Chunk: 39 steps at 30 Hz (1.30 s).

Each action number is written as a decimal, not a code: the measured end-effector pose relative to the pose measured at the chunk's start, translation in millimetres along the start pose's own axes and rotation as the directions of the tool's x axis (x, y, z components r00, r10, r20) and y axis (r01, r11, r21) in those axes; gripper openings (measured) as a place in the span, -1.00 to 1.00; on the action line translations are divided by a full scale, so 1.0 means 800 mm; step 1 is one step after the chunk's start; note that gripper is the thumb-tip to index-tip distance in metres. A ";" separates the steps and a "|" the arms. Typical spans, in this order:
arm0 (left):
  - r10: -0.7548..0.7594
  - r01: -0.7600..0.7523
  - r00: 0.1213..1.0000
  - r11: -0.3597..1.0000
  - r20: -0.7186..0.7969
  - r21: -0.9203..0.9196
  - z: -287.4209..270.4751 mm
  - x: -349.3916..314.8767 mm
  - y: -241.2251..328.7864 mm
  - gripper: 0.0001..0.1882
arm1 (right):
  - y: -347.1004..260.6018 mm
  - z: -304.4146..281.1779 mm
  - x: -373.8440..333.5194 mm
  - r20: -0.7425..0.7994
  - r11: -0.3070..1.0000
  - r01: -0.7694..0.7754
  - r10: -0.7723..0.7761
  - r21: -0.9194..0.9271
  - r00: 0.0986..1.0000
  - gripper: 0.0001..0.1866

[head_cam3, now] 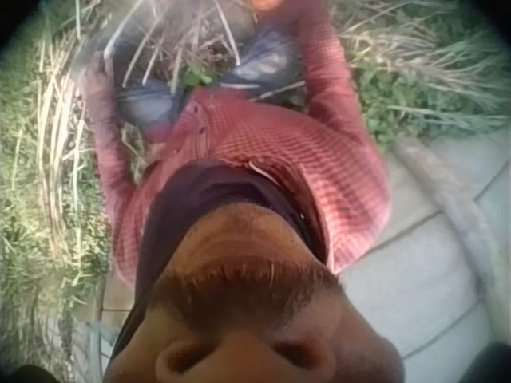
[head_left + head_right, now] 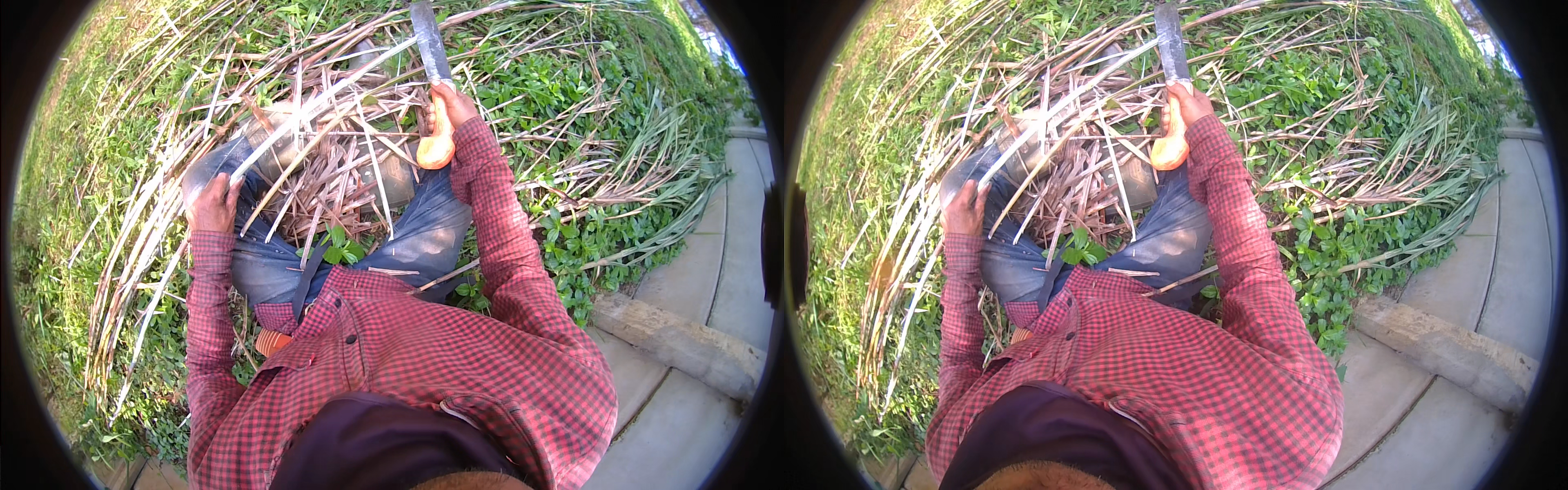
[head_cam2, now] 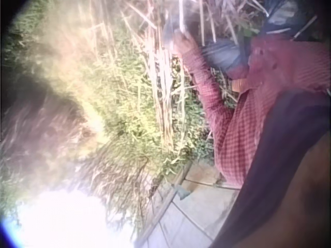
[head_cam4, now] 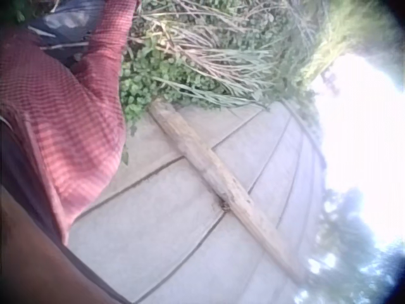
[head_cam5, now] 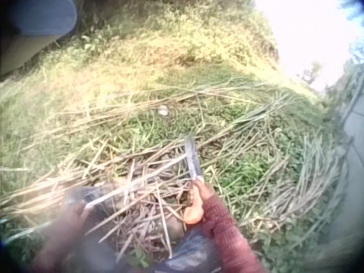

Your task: The person sits on the ground and uses a machete to chop long, thin sticks into smaller pieces. They hold the sticks with one hand and strike them with the tool in the other, accumulating a pile of cut debris.

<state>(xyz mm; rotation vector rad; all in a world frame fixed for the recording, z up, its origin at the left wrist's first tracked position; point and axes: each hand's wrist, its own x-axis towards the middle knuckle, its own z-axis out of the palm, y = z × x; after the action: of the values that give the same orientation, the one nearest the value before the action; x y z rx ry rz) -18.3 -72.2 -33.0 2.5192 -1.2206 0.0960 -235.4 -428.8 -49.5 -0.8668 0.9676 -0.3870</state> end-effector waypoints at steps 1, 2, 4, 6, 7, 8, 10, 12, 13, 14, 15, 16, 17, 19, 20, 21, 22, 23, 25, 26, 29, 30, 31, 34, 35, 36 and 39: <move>0.054 -0.054 0.997 0.999 -0.047 0.000 0.003 0.001 0.002 -0.76 | 0.007 0.002 -0.009 0.073 1.000 0.005 -0.004 -0.014 0.997 -0.73; 0.113 -0.113 0.989 0.994 -0.097 0.007 0.006 0.001 0.003 -0.80 | 0.017 0.009 -0.021 0.103 0.999 -0.007 0.011 -0.038 0.995 -0.73; 0.143 -0.140 0.985 0.990 -0.101 0.029 0.010 0.003 0.005 -0.82 | 0.049 0.023 -0.055 0.182 0.994 -0.024 0.044 -0.109 0.982 -0.71; 0.136 -0.134 0.986 0.991 -0.100 0.023 0.014 0.005 0.004 -0.84 | 0.076 0.037 -0.084 0.292 0.984 -0.044 0.094 -0.175 0.952 -0.70; 0.104 -0.104 0.991 0.995 -0.083 0.011 0.014 0.006 0.003 -0.84 | 0.085 0.040 -0.092 0.403 0.983 -0.064 0.130 -0.174 0.906 -0.69; 0.051 -0.051 0.998 0.999 -0.042 0.003 0.014 0.006 0.003 -0.85 | 0.087 0.039 -0.093 0.343 0.982 -0.060 0.120 -0.180 0.932 -0.69; 0.093 -0.097 0.993 0.995 -0.075 -0.041 0.013 0.002 0.002 -0.86 | 0.078 0.029 -0.084 0.417 0.992 -0.027 0.075 -0.120 0.906 -0.69; 0.115 -0.120 0.990 0.991 -0.086 -0.056 0.008 -0.002 0.003 -0.86 | 0.049 0.008 -0.056 0.313 0.983 0.032 0.025 -0.178 0.949 -0.71; 0.130 -0.136 0.987 0.989 -0.092 -0.056 0.005 -0.003 0.004 -0.85 | 0.028 -0.003 -0.039 0.232 0.983 0.013 0.030 -0.184 0.972 -0.72; 0.146 -0.154 0.983 0.985 -0.109 -0.074 0.003 -0.006 0.006 -0.85 | 0.011 -0.013 -0.023 0.154 0.999 -0.010 0.015 -0.033 0.988 -0.72; 0.164 -0.167 0.981 0.986 -0.106 -0.026 0.001 -0.007 0.009 -0.84 | -0.009 -0.021 -0.006 -0.008 0.990 0.020 -0.021 -0.140 1.000 -0.71; 0.177 -0.177 0.977 0.984 -0.120 0.009 0.000 -0.008 0.012 -0.84 | -0.022 -0.030 0.002 -0.016 0.990 0.031 -0.034 -0.136 0.999 -0.68; 0.179 -0.175 0.977 0.984 -0.118 0.044 -0.001 -0.009 0.014 -0.83 | -0.032 -0.031 0.011 -0.103 0.978 0.017 -0.039 -0.206 0.994 -0.68; 0.173 -0.170 0.969 0.985 -0.180 0.027 -0.002 -0.007 0.018 -0.82 | -0.028 -0.026 0.006 -0.053 0.984 0.007 -0.016 -0.179 0.998 -0.70; 0.152 -0.154 0.972 0.988 -0.179 0.002 -0.001 -0.004 0.019 -0.83 | -0.016 -0.018 -0.004 0.080 0.989 0.010 0.002 -0.146 0.997 -0.71; 0.130 -0.139 0.975 0.990 -0.180 -0.037 0.001 -0.001 0.018 -0.83 | 0.001 -0.007 -0.017 0.139 0.991 -0.030 0.048 -0.131 0.989 -0.72; 0.123 -0.129 0.983 0.991 -0.138 -0.035 0.002 0.002 0.017 -0.84 | 0.024 0.004 -0.034 0.227 0.982 0.011 0.032 -0.186 0.973 -0.72; 0.101 -0.105 0.988 0.994 -0.118 -0.028 0.003 0.003 0.015 -0.83 | 0.044 0.014 -0.052 0.295 0.971 0.023 0.049 -0.237 0.954 -0.73; 0.083 -0.086 0.991 0.996 -0.104 -0.018 0.003 0.005 0.009 -0.83 | 0.067 0.025 -0.075 0.342 0.969 -0.004 0.091 -0.248 0.935 -0.68; 0.102 -0.105 0.990 0.994 -0.102 -0.033 0.004 0.004 0.007 -0.83 | 0.070 0.025 -0.080 0.362 0.979 -0.037 0.108 -0.200 0.926 -0.68; 0.068 -0.074 0.993 0.995 -0.095 -0.062 0.004 -0.006 0.005 -0.83 | 0.050 0.013 -0.070 0.373 0.969 -0.113 0.191 -0.221 0.908 -0.68; 0.066 -0.073 0.993 0.995 -0.096 -0.069 0.005 -0.008 0.007 -0.83 | 0.042 0.011 -0.061 0.339 0.970 -0.043 0.126 -0.240 0.932 -0.68; 0.083 -0.091 0.991 0.993 -0.104 -0.072 0.005 -0.009 0.010 -0.82 | 0.032 0.009 -0.051 0.254 0.975 -0.038 0.094 -0.218 0.963 -0.69; 0.053 -0.059 0.995 0.996 -0.085 -0.064 0.006 -0.006 0.022 -0.84 | 0.028 0.017 -0.039 0.073 0.997 -0.059 0.062 -0.044 0.995 -0.68; 0.032 -0.035 0.997 0.998 -0.072 -0.042 0.007 -0.002 0.026 -0.83 | 0.038 0.023 -0.047 0.061 0.992 -0.015 0.023 -0.127 0.998 -0.70; 0.048 -0.053 0.995 0.997 -0.086 -0.054 0.008 0.004 0.029 -0.83 | 0.052 0.031 -0.058 0.136 0.985 -0.042 0.065 -0.167 0.989 -0.72; 0.026 -0.031 0.997 0.997 -0.068 -0.073 0.015 0.011 0.035 -0.82 | 0.102 0.061 -0.107 0.403 0.971 -0.025 0.121 -0.236 0.907 -0.66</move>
<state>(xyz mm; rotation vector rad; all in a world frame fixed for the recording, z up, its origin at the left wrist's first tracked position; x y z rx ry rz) -35.6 -99.0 -34.9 2.4161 -1.2119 0.1383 -246.6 -301.1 -52.9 -1.0644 0.6496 -0.0184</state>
